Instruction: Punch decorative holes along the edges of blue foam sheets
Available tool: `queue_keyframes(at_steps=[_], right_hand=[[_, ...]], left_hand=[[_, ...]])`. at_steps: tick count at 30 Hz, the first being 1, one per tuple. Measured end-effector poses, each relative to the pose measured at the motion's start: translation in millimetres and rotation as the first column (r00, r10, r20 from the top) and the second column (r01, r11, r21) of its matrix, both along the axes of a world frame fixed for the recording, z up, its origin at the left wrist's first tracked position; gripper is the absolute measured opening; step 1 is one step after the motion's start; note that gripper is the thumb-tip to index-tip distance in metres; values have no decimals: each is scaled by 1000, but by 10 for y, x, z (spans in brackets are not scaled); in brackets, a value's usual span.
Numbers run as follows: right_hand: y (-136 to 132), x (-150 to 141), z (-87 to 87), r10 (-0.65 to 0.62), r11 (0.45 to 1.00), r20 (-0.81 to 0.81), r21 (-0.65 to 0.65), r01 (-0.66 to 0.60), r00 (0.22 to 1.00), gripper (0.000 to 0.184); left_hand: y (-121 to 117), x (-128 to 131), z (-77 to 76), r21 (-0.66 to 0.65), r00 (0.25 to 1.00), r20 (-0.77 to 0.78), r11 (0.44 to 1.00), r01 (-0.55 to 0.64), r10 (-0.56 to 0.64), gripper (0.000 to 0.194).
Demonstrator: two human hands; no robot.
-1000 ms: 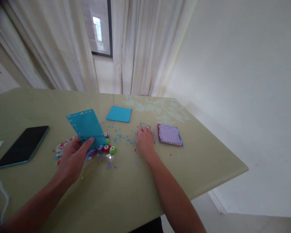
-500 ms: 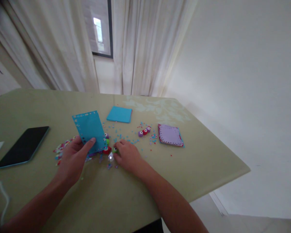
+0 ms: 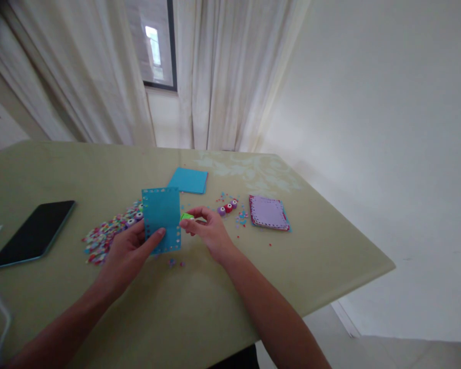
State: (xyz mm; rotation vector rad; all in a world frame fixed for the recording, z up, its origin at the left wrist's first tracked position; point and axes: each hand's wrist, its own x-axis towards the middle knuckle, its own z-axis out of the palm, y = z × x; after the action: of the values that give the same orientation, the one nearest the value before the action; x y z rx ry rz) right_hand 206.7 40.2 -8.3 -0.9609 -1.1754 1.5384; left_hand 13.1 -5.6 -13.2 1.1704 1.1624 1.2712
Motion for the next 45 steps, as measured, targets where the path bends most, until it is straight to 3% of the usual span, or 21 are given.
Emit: queue_keyframes(at_steps=[10, 20, 26, 32, 37, 41, 45], right_hand=[[-22, -34, 30, -81, 997, 46, 4, 81, 996, 53], [-32, -48, -41, 0, 1000, 167, 24, -4, 986, 58], [-16, -33, -30, -50, 998, 137, 40, 45, 989, 56], [-18, -29, -58, 21, 999, 190, 39, -29, 982, 54], [-21, 4, -60, 87, 991, 296, 72, -113, 951, 51], [-14, 25, -29, 201, 978, 202, 14, -208, 958, 46], [-1, 32, -42, 182, 980, 78, -102, -173, 980, 44]], left_hand=[[-19, -4, 20, 14, 999, -39, 1000, 25, -25, 50], [-17, -10, 4, 15, 995, -98, 1000, 12, -11, 42], [-9, -5, 29, -4, 998, -53, 999, -35, 35, 46], [-8, -19, -19, 11, 996, -91, 1000, 22, -21, 46], [-1, -41, -84, 66, 970, -243, 997, 40, -23, 35], [5, -18, -76, 75, 947, -316, 994, 82, -55, 34], [11, 16, -53, -11, 980, -175, 995, 96, -97, 48]])
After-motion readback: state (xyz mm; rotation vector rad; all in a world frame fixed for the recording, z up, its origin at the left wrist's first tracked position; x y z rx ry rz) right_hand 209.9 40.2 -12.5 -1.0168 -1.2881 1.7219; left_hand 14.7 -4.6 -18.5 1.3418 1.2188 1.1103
